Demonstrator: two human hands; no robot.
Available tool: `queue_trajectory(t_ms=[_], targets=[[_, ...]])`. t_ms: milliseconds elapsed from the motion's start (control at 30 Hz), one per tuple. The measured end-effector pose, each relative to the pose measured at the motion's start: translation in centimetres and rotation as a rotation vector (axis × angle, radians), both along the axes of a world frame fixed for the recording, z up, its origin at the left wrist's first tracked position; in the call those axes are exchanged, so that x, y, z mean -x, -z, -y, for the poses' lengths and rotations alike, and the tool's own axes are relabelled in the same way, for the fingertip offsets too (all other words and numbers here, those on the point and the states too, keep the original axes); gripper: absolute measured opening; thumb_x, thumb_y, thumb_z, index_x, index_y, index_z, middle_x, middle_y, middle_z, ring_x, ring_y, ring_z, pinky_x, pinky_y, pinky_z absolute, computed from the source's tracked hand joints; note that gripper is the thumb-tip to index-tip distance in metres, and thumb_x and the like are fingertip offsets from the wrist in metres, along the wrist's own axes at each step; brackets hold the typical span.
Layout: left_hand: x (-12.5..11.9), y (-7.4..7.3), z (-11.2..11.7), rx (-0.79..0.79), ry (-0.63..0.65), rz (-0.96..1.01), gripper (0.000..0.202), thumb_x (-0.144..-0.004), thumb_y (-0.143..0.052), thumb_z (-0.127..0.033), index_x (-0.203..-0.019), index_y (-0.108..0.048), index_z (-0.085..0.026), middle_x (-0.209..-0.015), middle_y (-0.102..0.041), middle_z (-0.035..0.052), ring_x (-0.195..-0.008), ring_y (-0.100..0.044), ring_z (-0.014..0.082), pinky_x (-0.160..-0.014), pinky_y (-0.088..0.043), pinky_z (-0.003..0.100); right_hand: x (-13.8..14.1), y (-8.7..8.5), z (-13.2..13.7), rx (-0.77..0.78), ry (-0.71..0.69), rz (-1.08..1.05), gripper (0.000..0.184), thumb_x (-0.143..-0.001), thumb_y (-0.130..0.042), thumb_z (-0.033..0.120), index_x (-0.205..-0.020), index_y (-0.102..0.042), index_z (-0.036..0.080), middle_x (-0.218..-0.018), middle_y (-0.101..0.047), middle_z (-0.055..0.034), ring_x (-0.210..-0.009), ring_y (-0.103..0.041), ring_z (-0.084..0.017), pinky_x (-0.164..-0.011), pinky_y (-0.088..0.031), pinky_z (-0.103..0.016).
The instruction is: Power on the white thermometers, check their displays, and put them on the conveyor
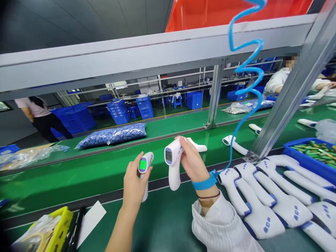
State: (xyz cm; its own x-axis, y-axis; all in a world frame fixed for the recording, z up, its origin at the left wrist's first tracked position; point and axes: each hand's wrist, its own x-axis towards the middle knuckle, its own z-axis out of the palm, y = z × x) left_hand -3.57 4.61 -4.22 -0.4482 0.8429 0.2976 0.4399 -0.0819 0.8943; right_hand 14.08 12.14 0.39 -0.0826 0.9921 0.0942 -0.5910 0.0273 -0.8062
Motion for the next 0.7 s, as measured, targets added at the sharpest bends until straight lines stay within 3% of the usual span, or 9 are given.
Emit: queue_trajectory(t_ms=[67,167,300,433,500,600,667,700], targets=[[0.7,1.4,-0.8,0.064,0.011,0.091,0.05,-0.073,-0.074,-0.038,-0.12,-0.064,-0.022,-0.094,-0.063,0.0063,-0.07,-0.058,0.0187,-0.065,-0.045,0.029,0.3,0.2,-0.1,0.007,-0.018,0.021,0.045,-0.058,-0.084,0.055,-0.082,-0.07,0.019,-0.075,-0.058,0.003,-0.07,-0.052,-0.01,-0.063,-0.046,-0.02],[2.0,3.7,-2.0,0.118,-0.023,0.229,0.045,-0.063,-0.082,-0.038,-0.098,-0.068,-0.015,-0.071,-0.061,0.0026,-0.048,-0.045,0.0126,-0.05,-0.037,0.026,0.9,0.8,-0.3,-0.017,-0.048,0.111,0.046,-0.061,-0.08,0.058,-0.082,-0.066,0.02,-0.069,-0.055,0.0044,-0.065,-0.049,-0.009,-0.058,-0.042,-0.02],[3.5,5.1,-2.7,0.036,-0.081,0.457,0.045,-0.068,-0.078,-0.032,-0.106,-0.061,-0.018,-0.083,-0.064,0.004,-0.059,-0.056,0.0141,-0.053,-0.042,0.023,1.6,2.7,-0.7,-0.112,-0.207,0.554,0.041,-0.07,-0.073,0.057,-0.082,-0.063,0.019,-0.066,-0.056,0.0042,-0.058,-0.05,-0.009,-0.049,-0.038,-0.019],[4.0,4.2,-2.6,-0.061,-0.031,0.758,0.043,-0.084,-0.058,-0.028,-0.125,-0.046,-0.02,-0.093,-0.065,0.0056,-0.073,-0.066,0.0167,-0.065,-0.051,0.026,1.1,5.5,-1.6,-0.119,-0.469,0.932,0.036,-0.055,-0.088,0.039,-0.061,-0.061,0.016,-0.049,-0.054,0.0044,-0.04,-0.045,-0.007,-0.037,-0.027,-0.019],[3.9,3.3,-2.3,-0.091,0.007,0.888,0.041,-0.086,-0.055,-0.023,-0.125,-0.045,-0.019,-0.094,-0.065,0.0064,-0.075,-0.067,0.0165,-0.068,-0.054,0.027,-0.2,6.5,-2.3,-0.094,-0.47,0.991,0.037,-0.064,-0.085,0.037,-0.054,-0.058,0.015,-0.045,-0.051,0.0045,-0.036,-0.041,-0.005,-0.035,-0.027,-0.018],[3.3,2.1,-1.8,-0.11,0.07,1.041,0.042,-0.086,-0.057,-0.021,-0.126,-0.048,-0.021,-0.099,-0.065,0.0067,-0.073,-0.067,0.0157,-0.066,-0.055,0.026,-2.7,6.6,-3.0,-0.082,-0.356,1.031,0.026,-0.09,-0.064,0.036,-0.078,-0.064,0.013,-0.066,-0.061,0.0014,-0.05,-0.053,-0.007,-0.046,-0.044,-0.019],[2.8,1.5,-1.6,-0.108,0.103,1.131,0.042,-0.087,-0.057,-0.019,-0.128,-0.049,-0.024,-0.099,-0.066,0.0064,-0.071,-0.066,0.0147,-0.062,-0.055,0.024,-3.7,5.8,-2.9,-0.108,-0.259,1.009,0.02,-0.096,-0.056,0.032,-0.098,-0.063,0.013,-0.088,-0.065,-0.0023,-0.069,-0.061,-0.01,-0.062,-0.054,-0.024],[2.5,1.3,-1.6,-0.101,0.112,1.177,0.04,-0.088,-0.056,-0.019,-0.128,-0.05,-0.023,-0.098,-0.066,0.0064,-0.07,-0.066,0.0138,-0.061,-0.055,0.023,-3.7,5.3,-2.5,-0.134,-0.213,0.986,0.018,-0.095,-0.057,0.03,-0.099,-0.063,0.014,-0.092,-0.066,-0.0039,-0.074,-0.063,-0.011,-0.066,-0.055,-0.027]])
